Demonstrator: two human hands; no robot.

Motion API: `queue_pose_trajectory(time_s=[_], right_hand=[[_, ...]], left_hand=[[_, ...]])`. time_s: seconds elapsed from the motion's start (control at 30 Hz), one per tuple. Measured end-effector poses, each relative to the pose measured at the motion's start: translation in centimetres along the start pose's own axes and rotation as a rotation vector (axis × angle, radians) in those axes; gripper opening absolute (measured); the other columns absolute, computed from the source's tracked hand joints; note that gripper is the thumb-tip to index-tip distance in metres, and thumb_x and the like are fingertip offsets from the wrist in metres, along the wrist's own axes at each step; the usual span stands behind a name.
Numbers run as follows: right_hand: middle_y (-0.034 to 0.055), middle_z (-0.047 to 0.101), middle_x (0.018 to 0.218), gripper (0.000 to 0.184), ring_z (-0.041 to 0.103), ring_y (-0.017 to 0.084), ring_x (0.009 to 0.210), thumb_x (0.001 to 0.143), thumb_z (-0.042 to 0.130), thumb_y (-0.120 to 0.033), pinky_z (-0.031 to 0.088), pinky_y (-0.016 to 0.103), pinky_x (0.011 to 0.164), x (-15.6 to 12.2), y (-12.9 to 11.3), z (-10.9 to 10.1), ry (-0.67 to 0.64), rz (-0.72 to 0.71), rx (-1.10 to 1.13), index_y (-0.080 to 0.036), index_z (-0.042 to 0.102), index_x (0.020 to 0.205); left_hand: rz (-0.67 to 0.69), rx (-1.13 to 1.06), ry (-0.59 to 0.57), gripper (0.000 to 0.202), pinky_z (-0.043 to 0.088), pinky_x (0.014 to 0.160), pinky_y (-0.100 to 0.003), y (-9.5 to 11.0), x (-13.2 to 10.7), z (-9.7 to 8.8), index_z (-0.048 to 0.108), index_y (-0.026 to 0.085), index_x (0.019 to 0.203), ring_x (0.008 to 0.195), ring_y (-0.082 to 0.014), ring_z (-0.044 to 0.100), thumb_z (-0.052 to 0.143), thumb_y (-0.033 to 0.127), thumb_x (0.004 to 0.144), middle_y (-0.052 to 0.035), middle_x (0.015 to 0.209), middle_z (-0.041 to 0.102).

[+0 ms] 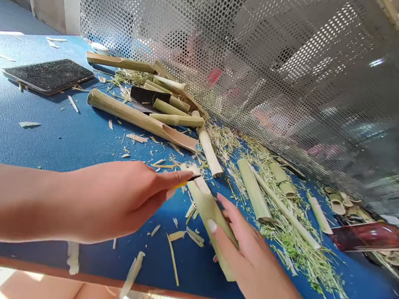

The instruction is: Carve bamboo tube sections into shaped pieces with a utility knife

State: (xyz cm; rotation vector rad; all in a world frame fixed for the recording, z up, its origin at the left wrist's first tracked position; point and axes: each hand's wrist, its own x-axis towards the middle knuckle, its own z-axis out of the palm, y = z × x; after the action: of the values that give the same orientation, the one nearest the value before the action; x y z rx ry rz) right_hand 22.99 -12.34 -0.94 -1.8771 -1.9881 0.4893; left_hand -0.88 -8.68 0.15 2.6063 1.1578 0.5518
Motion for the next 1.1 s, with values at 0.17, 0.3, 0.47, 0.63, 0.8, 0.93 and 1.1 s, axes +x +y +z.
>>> queue_pose_trajectory(time_s=[0.17,0.3,0.47,0.63,0.8,0.93,1.1], right_hand=[[0.0036,0.066,0.076,0.033,0.064,0.018,0.062,0.07,0.058,-0.025,0.049,0.026,0.049,3.8,-1.1,-1.3,-0.365,0.18,0.443,-0.018,0.059,0.102],[-0.0017,0.063,0.075,0.03,0.061,0.014,0.068,0.056,0.067,-0.019,0.05,0.027,0.064,6.0,-3.3,-1.0,-0.149,-0.035,0.871,-0.02,0.055,0.084],[-0.0055,0.059,0.067,0.035,0.052,0.01,0.054,0.058,0.062,-0.019,0.046,0.025,0.054,7.5,-5.9,1.9,-0.172,-0.269,1.226,-0.022,0.053,0.092],[-0.0053,0.056,0.064,0.035,0.05,0.01,0.049,0.064,0.069,-0.038,0.043,0.025,0.049,8.3,-7.1,3.8,-0.186,-0.286,1.157,-0.021,0.051,0.089],[-0.0067,0.055,0.057,0.045,0.046,0.009,0.042,0.056,0.077,-0.042,0.041,0.023,0.043,9.1,-7.5,5.3,-0.032,-0.232,0.946,-0.02,0.052,0.085],[-0.0068,0.056,0.058,0.043,0.046,0.009,0.042,0.06,0.076,-0.044,0.041,0.023,0.043,8.8,-7.4,5.9,0.048,-0.239,0.912,-0.02,0.054,0.087],[-0.0069,0.055,0.058,0.04,0.047,0.009,0.041,0.064,0.073,-0.047,0.041,0.023,0.043,8.3,-7.3,5.7,0.108,-0.248,0.887,-0.02,0.051,0.084]], left_hand=[[0.009,-0.037,0.104,0.043,0.031,0.048,-0.022,-1.2,0.5,-1.5,0.04,0.014,0.13,0.052,-0.0111,0.051,0.031,0.03,0.091,-0.0007,0.07,0.062],[0.136,0.199,0.242,0.035,0.034,0.056,-0.025,-2.7,0.5,-2.7,0.049,0.012,0.111,0.066,-0.0142,0.054,0.029,0.033,0.093,-0.0088,0.091,0.063],[0.044,0.462,0.19,0.038,0.027,0.052,-0.026,-3.8,-0.3,-3.5,0.05,0.014,0.087,0.059,-0.0152,0.052,0.024,0.039,0.096,-0.0058,0.073,0.06],[-0.014,0.491,0.15,0.033,0.023,0.049,-0.026,-4.3,-0.7,-3.3,0.048,0.013,0.086,0.056,-0.0152,0.054,0.026,0.036,0.096,-0.0047,0.07,0.061],[-0.057,0.5,0.108,0.036,0.02,0.045,-0.026,-5.0,-0.7,-2.1,0.047,0.014,0.088,0.05,-0.0168,0.056,0.022,0.04,0.096,-0.0043,0.064,0.06],[-0.073,0.477,0.085,0.036,0.027,0.042,-0.026,-5.2,-0.6,-1.3,0.047,0.015,0.09,0.05,-0.0211,0.059,0.02,0.039,0.095,-0.0058,0.063,0.061],[-0.089,0.441,0.077,0.038,0.037,0.044,-0.027,-5.1,0.0,-0.5,0.048,0.014,0.092,0.052,-0.0237,0.06,0.021,0.041,0.093,-0.0085,0.064,0.061]])
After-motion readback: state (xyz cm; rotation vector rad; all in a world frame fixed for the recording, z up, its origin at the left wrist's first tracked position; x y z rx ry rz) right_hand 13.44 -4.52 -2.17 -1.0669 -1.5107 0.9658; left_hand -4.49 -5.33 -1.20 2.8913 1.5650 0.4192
